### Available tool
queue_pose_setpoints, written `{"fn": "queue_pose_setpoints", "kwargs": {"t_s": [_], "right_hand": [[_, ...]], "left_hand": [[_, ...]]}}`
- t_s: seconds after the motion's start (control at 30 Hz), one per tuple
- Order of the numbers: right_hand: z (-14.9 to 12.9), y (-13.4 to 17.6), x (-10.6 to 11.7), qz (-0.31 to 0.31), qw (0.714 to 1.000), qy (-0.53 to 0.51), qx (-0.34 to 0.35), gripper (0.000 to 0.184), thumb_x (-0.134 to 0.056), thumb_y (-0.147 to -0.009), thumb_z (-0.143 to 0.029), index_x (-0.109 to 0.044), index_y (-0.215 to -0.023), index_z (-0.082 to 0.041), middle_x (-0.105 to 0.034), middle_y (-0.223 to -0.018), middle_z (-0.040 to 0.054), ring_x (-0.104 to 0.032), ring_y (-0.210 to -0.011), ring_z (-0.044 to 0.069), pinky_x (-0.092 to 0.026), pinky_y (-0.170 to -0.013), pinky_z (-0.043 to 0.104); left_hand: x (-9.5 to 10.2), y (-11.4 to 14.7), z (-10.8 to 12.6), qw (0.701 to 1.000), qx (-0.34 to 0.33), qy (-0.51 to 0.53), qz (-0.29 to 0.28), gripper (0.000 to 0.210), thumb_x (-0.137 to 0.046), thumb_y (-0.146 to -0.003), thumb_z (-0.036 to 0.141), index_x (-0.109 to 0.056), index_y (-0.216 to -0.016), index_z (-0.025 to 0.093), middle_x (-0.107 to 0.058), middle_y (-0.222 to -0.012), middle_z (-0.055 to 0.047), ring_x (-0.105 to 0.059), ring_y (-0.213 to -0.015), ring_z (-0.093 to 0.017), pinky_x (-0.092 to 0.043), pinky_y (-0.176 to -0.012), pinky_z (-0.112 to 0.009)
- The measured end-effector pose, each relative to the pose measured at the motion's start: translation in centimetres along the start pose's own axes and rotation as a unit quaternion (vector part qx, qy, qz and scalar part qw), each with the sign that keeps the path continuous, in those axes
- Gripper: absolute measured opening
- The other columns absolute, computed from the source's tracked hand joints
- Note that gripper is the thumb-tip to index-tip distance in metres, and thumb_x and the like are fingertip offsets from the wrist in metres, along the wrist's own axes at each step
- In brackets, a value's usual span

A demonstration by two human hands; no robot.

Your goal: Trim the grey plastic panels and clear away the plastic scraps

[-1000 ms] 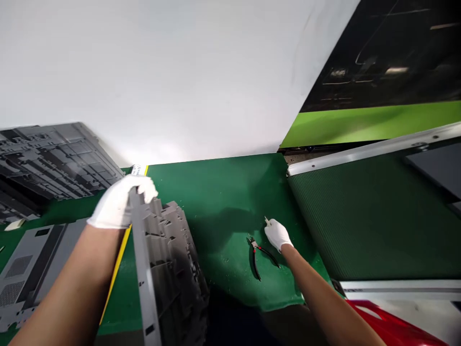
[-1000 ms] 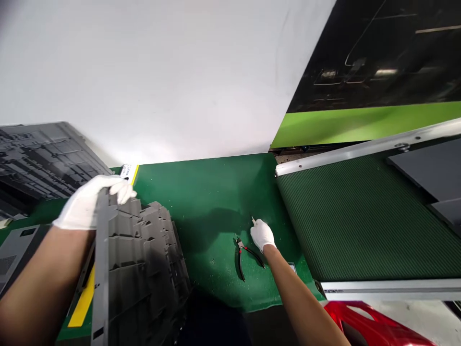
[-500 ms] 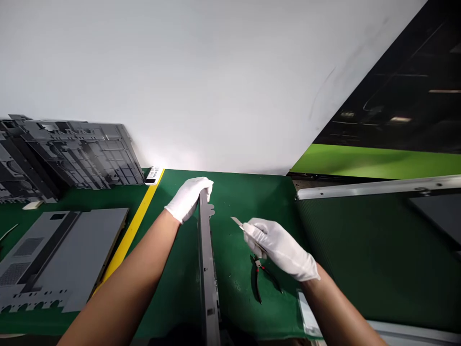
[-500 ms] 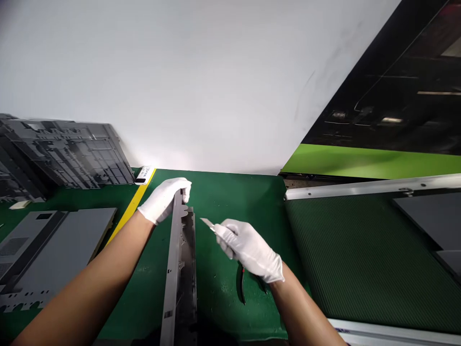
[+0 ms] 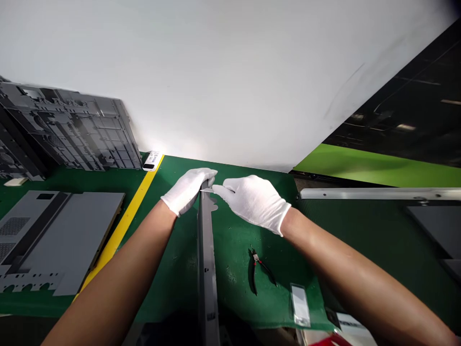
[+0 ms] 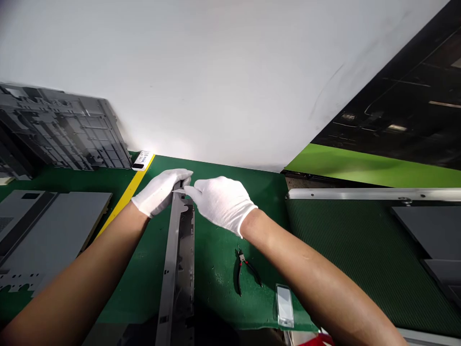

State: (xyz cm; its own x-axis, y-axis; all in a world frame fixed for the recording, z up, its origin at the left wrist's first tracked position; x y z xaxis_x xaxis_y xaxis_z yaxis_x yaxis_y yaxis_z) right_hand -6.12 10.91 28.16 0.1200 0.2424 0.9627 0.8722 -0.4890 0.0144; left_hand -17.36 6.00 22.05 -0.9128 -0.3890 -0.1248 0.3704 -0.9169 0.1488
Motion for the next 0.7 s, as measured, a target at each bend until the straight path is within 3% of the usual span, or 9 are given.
{"fn": "queue_pose_setpoints", "kwargs": {"t_s": [0.23,0.7], "right_hand": [[-1.4,0.1,0.6,0.010,0.994,0.106,0.016,0.059,-0.034,-0.105,-0.063,-0.075,-0.083,-0.027,-0.067,-0.067,0.0013,-0.057,-0.059,0.018,-0.030,-0.057,0.029],[-2.1,0.7,0.7,0.009,0.986,0.167,0.022,0.060,-0.031,-0.106,-0.060,-0.076,-0.087,-0.024,-0.067,-0.067,0.0057,-0.063,-0.063,0.022,-0.037,-0.062,0.031]], "left_hand": [[0.0,0.3,1.6,0.997,-0.048,-0.067,0.001,0.041,-0.059,-0.091,0.031,-0.047,-0.054,0.018,-0.041,-0.058,0.002,-0.036,-0.055,-0.011,-0.034,-0.054,-0.025],[-0.1,0.7,2.0,0.995,-0.055,-0.077,0.002,0.043,-0.054,-0.095,0.027,-0.048,-0.053,0.018,-0.041,-0.060,0.000,-0.037,-0.056,-0.012,-0.035,-0.056,-0.027]]}}
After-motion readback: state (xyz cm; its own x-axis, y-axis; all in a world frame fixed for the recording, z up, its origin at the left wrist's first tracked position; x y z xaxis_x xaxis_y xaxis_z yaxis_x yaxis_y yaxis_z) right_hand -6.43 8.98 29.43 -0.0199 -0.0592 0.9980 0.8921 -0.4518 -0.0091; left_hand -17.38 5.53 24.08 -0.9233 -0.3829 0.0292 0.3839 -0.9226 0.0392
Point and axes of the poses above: each hand's wrist, its own y-axis away from the middle knuckle, its own x-axis out of the back of the hand, z = x × y, the point moved 9 cm from there along -y, towards the middle knuckle
